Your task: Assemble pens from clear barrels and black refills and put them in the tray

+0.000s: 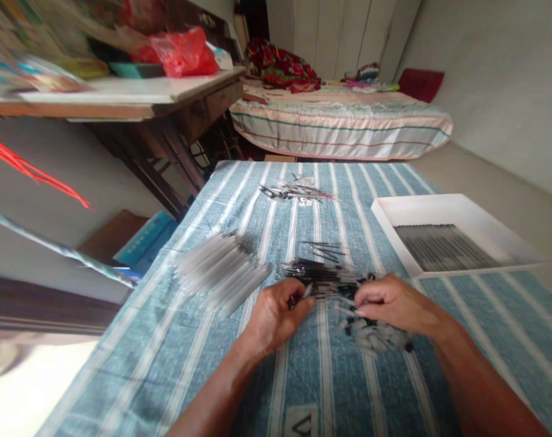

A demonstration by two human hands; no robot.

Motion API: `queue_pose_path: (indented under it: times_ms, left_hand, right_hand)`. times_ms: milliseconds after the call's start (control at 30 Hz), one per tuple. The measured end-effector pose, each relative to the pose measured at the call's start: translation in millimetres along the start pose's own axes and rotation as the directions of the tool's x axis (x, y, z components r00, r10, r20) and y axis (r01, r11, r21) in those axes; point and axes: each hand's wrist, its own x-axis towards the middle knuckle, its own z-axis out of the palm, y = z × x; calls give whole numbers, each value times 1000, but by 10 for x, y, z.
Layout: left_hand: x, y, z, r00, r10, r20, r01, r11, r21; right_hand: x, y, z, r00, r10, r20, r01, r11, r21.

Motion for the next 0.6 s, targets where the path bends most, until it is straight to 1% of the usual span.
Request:
queue_pose_path:
  times_ms: [100,167,233,300,367,400,500,600]
  left_hand:
    - [9,-50,35,994,-87,-72,79,992,-98]
    - [16,-69,54,984,-149,-94,126,968,-215]
    - [25,-60,49,971,-225,-83,184,919,-349]
    - [38,-26,21,953,-296,-65,229,845,-483]
    - [48,11,-15,937,-346,-58,242,757,-607]
    - [53,23,-30,930,-363,-58,235,710,-664]
    - [62,26,-54,917,-393,-70,197,596,-778]
    - [71,4,-49,910,-404,-95,155,544,-825]
  right_hand:
    - [-26,-98,57,994,2,108,23,973,-229]
    - [-12,-191,164,989,5,148,56,914,-401]
    - [15,-256,280,985,19,173,80,835,-545]
    - [42,-273,369,985,18,173,96,774,-626]
    - [57,-253,412,989,-8,150,104,753,-650]
    - [60,-239,416,991,-24,134,105,759,-643]
    - [55,-224,393,995,-75,70,101,832,-546]
    - [51,-251,385,993,-119,7,113,914,-390]
